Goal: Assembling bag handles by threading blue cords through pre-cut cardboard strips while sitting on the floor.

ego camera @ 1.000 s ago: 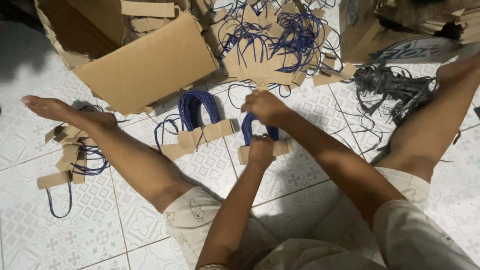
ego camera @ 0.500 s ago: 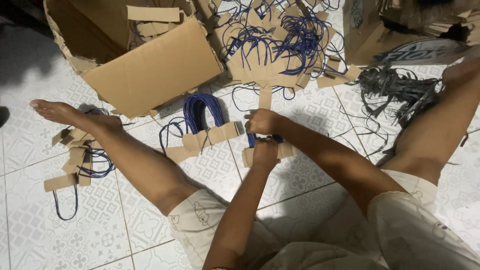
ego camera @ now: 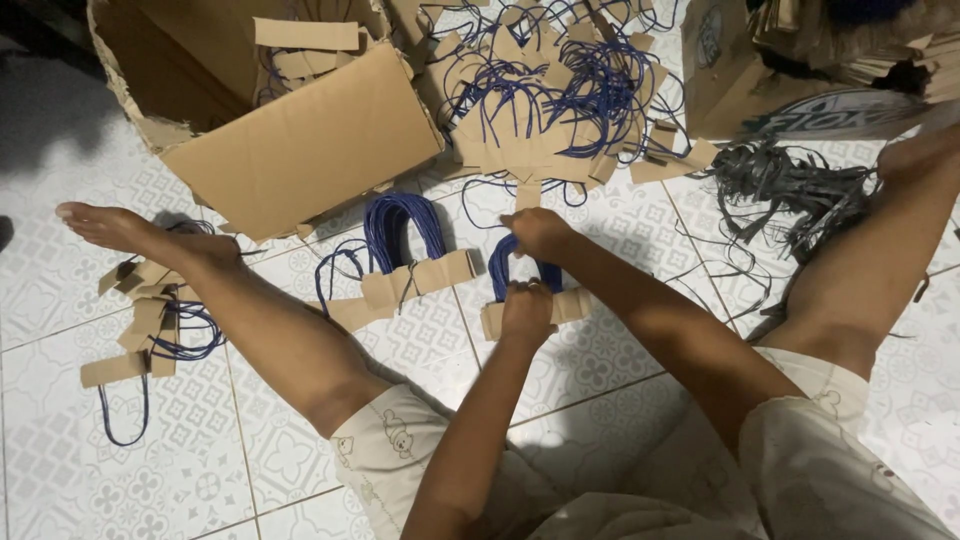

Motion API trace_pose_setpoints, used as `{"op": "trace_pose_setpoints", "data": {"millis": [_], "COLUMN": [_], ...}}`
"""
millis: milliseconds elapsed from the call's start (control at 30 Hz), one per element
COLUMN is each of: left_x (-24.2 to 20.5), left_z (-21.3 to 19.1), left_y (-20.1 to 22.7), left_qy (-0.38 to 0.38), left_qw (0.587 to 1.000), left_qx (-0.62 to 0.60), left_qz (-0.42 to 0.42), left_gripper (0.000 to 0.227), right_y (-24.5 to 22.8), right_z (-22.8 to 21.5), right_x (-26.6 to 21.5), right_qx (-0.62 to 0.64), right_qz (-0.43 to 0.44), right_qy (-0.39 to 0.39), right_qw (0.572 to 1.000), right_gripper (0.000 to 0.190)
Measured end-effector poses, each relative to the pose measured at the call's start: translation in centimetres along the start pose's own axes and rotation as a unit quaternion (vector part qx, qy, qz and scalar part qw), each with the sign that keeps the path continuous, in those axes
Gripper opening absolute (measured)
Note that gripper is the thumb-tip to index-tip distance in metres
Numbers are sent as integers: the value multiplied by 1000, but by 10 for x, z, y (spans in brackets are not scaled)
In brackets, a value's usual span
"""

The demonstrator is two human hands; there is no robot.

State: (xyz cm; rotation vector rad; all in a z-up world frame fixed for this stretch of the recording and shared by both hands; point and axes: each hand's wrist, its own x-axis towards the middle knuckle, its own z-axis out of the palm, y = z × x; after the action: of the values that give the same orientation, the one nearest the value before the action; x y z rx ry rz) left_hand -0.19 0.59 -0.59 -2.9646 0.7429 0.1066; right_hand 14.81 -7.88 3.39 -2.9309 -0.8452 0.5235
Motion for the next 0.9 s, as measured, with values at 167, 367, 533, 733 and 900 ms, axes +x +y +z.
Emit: {"op": "trace_pose_setpoints", "data": {"millis": [167,367,533,733,900], "left_x": [1,0,0,1,-6], "left_z": [4,2,5,6,0], "left_y": [1,1,0,1,1], "left_qy": [-1,3,7,-22,-41], "left_qw": [1000,1000,1000,1000,999], "left_qx": [5,4,6,-11,2], "left_qz": [-3,-5,-7,-1,-5], "left_gripper": [82,79,77,78,69], "right_y": [5,4,-3,-13,-18], "right_z": [22,27,14,25,39], "right_x": [-2,-13,-65,-89,-79], "right_qx": [-7,53,233,298,263], "right_qz": [84,103,128,231,236], "right_qy": [11,52,172,61,79], "right_qw": [996,992,948,924,932], "right_gripper": [35,36,57,60,47]}}
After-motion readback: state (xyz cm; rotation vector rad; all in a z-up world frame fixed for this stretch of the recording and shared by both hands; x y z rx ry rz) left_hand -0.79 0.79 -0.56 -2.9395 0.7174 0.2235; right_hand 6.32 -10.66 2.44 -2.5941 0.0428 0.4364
